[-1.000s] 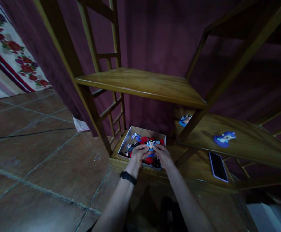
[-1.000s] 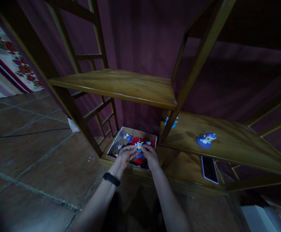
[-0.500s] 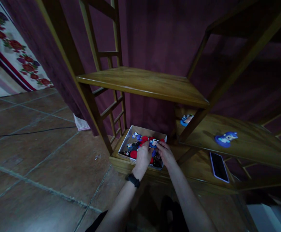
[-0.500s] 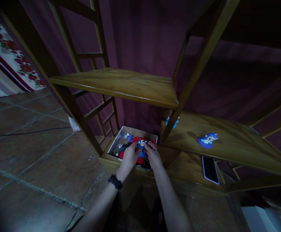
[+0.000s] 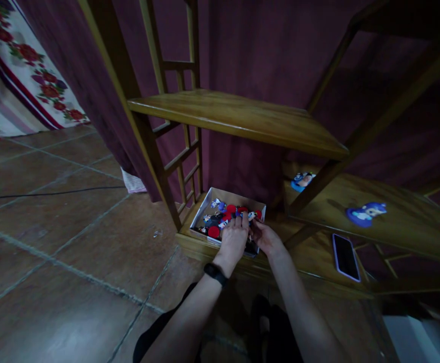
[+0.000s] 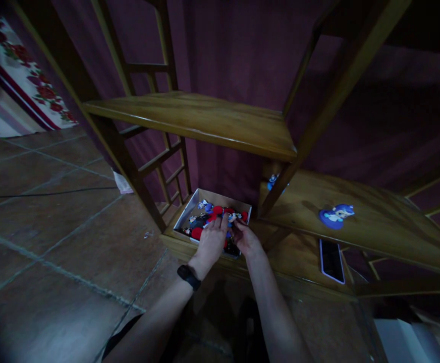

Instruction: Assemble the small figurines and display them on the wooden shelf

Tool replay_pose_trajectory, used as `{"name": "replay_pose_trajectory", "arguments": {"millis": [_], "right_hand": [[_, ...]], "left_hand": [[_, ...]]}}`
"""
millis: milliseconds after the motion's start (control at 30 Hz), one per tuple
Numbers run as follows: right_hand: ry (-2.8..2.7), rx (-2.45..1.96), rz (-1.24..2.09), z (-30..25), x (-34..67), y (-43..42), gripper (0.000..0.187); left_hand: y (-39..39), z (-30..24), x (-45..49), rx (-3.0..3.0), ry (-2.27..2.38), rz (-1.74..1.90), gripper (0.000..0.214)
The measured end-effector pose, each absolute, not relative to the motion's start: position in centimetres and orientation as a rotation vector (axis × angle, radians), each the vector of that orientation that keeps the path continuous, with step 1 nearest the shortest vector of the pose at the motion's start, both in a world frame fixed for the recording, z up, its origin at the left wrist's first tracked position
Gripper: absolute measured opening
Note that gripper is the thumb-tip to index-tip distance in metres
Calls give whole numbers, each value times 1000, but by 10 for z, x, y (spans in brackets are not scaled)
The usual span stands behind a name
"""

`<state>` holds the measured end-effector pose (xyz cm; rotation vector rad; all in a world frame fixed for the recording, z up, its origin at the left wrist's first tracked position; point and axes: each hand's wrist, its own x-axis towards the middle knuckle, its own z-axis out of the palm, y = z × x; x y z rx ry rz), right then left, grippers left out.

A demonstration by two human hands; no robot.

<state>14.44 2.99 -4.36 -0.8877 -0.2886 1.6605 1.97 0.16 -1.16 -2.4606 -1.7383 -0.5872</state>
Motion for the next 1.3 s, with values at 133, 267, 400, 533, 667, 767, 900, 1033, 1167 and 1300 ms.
{"name": "replay_pose_trajectory", "arguments": {"millis": [133,267,400,533,667,767,900,1033,1167,1300], "right_hand": [[-238,-904,1682,-38,144,28,18],[-242,-899,1706,-33,143,26,18],[-239,-920,1715,-33,145,25,19],[-233,-957,1717,-36,147,27,20],[-213,-967,1723,-37,147,27,22],[-202,-969,1716,-36,147,27,23],[-235,-992,1689,-34,145,26,20],[-357,-969,1703,-35,143,26,14],[-424,-980,1626,-38,141,26,13],[-458,-1002,1579,-37,139,25,14]], "left_hand": [[0,-10,19,-2486,-1717,-599,46],[0,-12,18,-2503,-1705,-610,43],[-1,-15,19,-2475,-1673,-578,44],[-2,-17,21,-2493,-1656,-588,44],[-3,-17,21,-2512,-1660,-579,44],[-3,-16,21,-2531,-1674,-589,44],[-2,-15,20,-2571,-1831,-749,44],[10,-19,16,-2549,-2151,-1233,33],[26,-28,13,-2452,-2468,-1990,17],[32,-30,10,-1856,-2789,-2952,10]]}}
